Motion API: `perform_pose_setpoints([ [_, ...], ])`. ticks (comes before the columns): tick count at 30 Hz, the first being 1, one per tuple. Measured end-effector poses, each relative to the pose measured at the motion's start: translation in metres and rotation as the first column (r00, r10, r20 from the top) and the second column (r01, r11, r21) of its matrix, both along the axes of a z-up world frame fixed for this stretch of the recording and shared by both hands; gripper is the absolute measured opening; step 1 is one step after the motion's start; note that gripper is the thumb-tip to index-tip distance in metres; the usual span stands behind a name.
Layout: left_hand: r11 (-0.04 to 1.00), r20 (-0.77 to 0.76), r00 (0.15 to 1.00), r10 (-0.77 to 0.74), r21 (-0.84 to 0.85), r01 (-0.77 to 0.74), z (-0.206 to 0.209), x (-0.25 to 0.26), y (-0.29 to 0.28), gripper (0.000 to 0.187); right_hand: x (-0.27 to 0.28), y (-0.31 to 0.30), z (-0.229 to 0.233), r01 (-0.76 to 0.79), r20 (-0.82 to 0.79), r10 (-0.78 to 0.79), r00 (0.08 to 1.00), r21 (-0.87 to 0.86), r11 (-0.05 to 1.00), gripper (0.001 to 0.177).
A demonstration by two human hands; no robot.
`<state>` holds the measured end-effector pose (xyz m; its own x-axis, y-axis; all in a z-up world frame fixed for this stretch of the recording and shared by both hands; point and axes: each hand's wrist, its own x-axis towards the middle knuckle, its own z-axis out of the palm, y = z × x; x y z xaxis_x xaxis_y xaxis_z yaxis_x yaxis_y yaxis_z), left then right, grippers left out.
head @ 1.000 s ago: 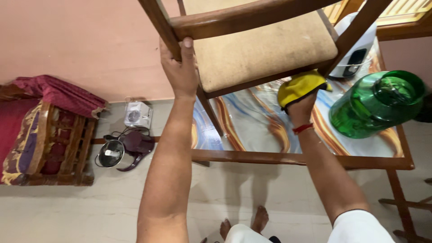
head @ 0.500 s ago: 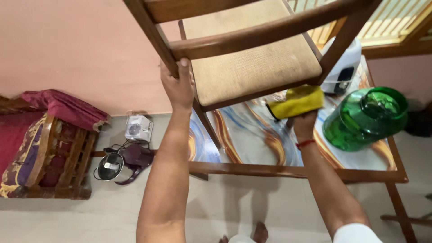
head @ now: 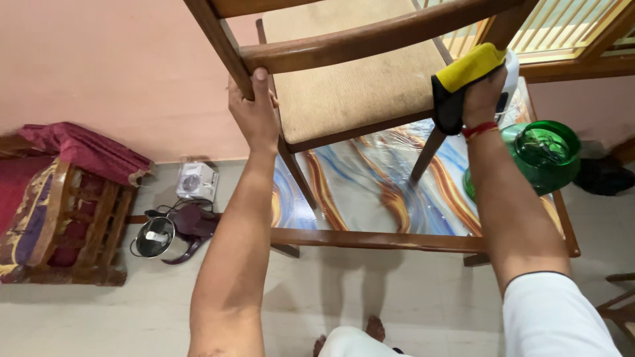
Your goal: The person wipes a wooden chair with a yellow cloth, cleaning the seat, legs, and backrest. The person then lifts the chair to wipe the underside and legs before placing it back down.
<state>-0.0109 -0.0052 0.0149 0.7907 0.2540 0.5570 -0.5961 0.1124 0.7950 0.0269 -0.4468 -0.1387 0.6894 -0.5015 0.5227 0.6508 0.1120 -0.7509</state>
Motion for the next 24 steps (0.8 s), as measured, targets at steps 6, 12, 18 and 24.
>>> perform_pose_setpoints([
  [6,0.994,-0.028,0.998,0.047,-0.098,-0.05,0.011,0.009,0.025,0.044,-0.05,0.059,0.023,0.169,0.01,-0.169,0.986,-0.064,0.984,0.01],
  [12,0.995,0.0,1.0,-0.002,-0.097,0.002,0.007,0.043,0.054,0.048,-0.094,0.105,0.024,0.22,0.055,-0.215,0.975,-0.107,0.97,0.012],
  [18,0.988,-0.062,0.995,-0.077,0.13,0.084,0.006,0.099,0.078,0.064,-0.125,0.148,0.025,0.182,0.135,-0.183,0.974,0.016,0.983,0.016],
  [24,0.941,-0.142,0.987,-0.079,0.317,0.121,0.018,0.152,0.101,0.085,-0.154,0.21,0.034,0.086,0.153,-0.072,0.986,-0.084,0.993,0.028],
])
